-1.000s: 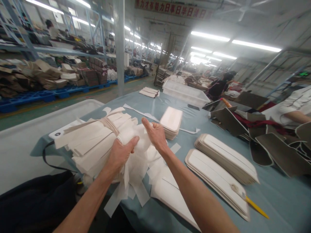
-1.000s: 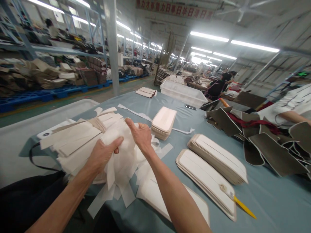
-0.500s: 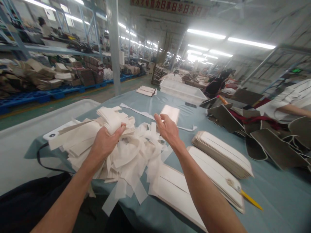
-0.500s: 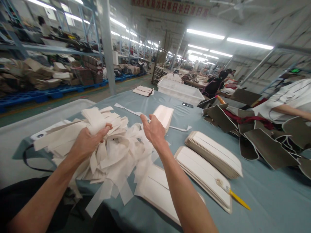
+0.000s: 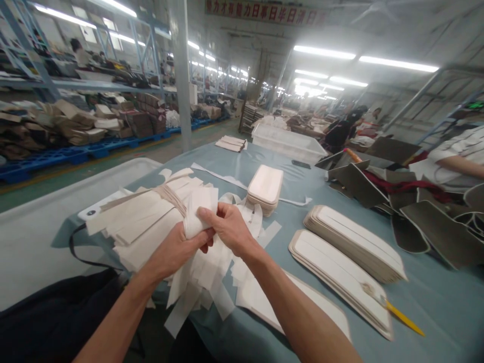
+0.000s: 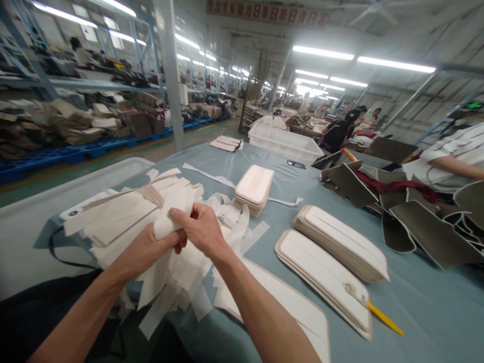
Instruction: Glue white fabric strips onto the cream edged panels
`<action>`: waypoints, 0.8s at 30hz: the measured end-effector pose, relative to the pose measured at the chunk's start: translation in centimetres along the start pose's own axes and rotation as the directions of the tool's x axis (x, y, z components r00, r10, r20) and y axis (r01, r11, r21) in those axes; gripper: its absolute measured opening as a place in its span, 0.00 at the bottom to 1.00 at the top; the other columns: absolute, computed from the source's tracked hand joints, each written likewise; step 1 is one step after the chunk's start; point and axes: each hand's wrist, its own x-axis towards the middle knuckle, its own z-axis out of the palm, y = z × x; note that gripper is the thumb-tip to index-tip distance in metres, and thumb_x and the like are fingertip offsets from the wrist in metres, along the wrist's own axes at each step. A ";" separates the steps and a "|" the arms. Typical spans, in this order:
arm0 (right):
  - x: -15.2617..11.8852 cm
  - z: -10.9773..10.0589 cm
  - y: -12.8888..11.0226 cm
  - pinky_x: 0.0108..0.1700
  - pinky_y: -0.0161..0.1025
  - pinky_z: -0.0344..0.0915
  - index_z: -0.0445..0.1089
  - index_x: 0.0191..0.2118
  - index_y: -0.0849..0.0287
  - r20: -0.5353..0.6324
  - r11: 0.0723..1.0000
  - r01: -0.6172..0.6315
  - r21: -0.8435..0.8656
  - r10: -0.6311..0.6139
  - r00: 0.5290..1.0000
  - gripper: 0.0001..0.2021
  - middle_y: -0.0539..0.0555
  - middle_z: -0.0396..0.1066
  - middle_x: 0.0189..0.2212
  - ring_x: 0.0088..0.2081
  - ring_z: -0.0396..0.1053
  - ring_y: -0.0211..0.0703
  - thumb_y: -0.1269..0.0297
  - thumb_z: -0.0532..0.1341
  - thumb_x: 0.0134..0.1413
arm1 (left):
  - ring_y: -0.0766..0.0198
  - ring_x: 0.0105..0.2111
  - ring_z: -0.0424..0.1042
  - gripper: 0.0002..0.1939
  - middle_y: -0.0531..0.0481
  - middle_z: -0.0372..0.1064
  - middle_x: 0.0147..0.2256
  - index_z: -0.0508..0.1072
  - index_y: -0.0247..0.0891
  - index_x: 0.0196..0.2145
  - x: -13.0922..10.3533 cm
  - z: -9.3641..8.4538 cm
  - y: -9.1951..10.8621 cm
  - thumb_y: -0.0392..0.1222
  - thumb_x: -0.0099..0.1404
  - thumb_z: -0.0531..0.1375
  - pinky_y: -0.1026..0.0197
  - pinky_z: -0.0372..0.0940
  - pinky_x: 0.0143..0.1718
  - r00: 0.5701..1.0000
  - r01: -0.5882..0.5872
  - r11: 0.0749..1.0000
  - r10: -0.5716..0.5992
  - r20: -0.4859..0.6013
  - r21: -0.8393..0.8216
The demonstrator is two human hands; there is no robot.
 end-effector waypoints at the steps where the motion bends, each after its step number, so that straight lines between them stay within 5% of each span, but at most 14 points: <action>1: 0.0 -0.2 0.1 0.18 0.33 0.56 0.66 0.24 0.56 0.019 1.000 0.017 -0.012 -0.017 1.000 0.29 0.48 0.66 0.12 0.15 0.67 0.39 0.33 0.68 0.54 | 0.58 0.26 0.73 0.22 0.48 0.74 0.23 0.76 0.41 0.22 -0.1 0.0 -0.1 0.62 0.60 0.65 0.57 0.69 0.33 1.000 -0.004 1.000 0.004 0.001 -0.009; 6: 0.5 -1.1 1.0 0.25 0.34 0.58 0.66 0.21 0.57 0.072 0.987 0.108 -0.118 -0.100 0.992 0.32 0.50 0.67 0.15 0.19 0.64 0.36 0.34 0.58 0.65 | 0.59 0.28 0.73 0.27 0.48 0.75 0.25 0.80 0.38 0.29 -0.6 -0.4 -0.9 0.67 0.65 0.62 0.58 0.69 0.35 0.999 -0.042 0.999 0.041 -0.032 -0.026; 10: 2.1 -2.8 2.0 0.30 0.36 0.61 0.75 0.33 0.58 -0.157 0.979 0.110 -0.171 -0.138 0.978 0.28 0.48 0.70 0.21 0.23 0.65 0.37 0.33 0.61 0.60 | 0.53 0.32 0.78 0.30 0.44 0.82 0.31 0.83 0.36 0.40 -0.7 -0.7 -1.6 0.69 0.61 0.65 0.55 0.73 0.37 0.993 0.018 0.994 -0.030 -0.117 -0.108; 13: 3.7 -5.0 2.0 0.27 0.37 0.56 0.73 0.30 0.58 -0.371 0.949 0.043 -0.311 -0.163 0.914 0.28 0.46 0.64 0.18 0.22 0.60 0.38 0.34 0.61 0.59 | 0.50 0.35 0.80 0.30 0.41 0.83 0.34 0.84 0.36 0.38 -0.5 -0.8 -1.7 0.69 0.57 0.69 0.54 0.75 0.37 0.985 0.053 0.993 -0.069 -0.159 -0.101; 16: 4.7 -6.9 0.8 0.30 0.38 0.55 0.68 0.24 0.56 -0.496 0.807 -0.129 -0.576 -0.220 0.840 0.27 0.47 0.63 0.17 0.25 0.62 0.41 0.38 0.60 0.64 | 0.54 0.30 0.79 0.27 0.41 0.83 0.31 0.83 0.36 0.31 -0.1 -0.9 -1.8 0.67 0.56 0.69 0.55 0.75 0.35 0.982 0.046 0.995 -0.061 -0.180 -0.086; 19: 4.6 -7.2 -1.0 0.38 0.40 0.60 0.73 0.31 0.57 -0.512 0.542 -0.300 -0.785 -0.296 0.806 0.23 0.54 0.76 0.30 0.36 0.73 0.48 0.40 0.68 0.59 | 0.59 0.25 0.75 0.24 0.42 0.82 0.28 0.83 0.36 0.28 0.1 -0.8 -1.8 0.63 0.56 0.69 0.58 0.73 0.30 0.984 0.035 0.997 -0.048 -0.171 -0.076; 21: 3.8 -6.4 -1.9 0.44 0.42 0.62 0.76 0.42 0.58 -0.477 0.460 -0.299 -0.836 -0.339 0.811 0.25 0.59 0.80 0.44 0.46 0.75 0.54 0.38 0.72 0.55 | 0.60 0.24 0.74 0.23 0.43 0.81 0.27 0.82 0.36 0.27 0.1 -0.7 -1.7 0.62 0.58 0.69 0.58 0.73 0.30 0.988 0.021 0.999 -0.028 -0.151 -0.045; 24: 2.4 -4.2 -2.0 0.43 0.42 0.63 0.77 0.42 0.57 -0.372 0.579 -0.188 -0.793 -0.216 0.903 0.28 0.58 0.80 0.44 0.44 0.75 0.51 0.33 0.66 0.58 | 0.59 0.25 0.76 0.22 0.44 0.81 0.26 0.82 0.37 0.28 0.1 -0.4 -1.7 0.62 0.60 0.67 0.58 0.74 0.32 0.989 0.028 1.000 -0.029 -0.148 -0.011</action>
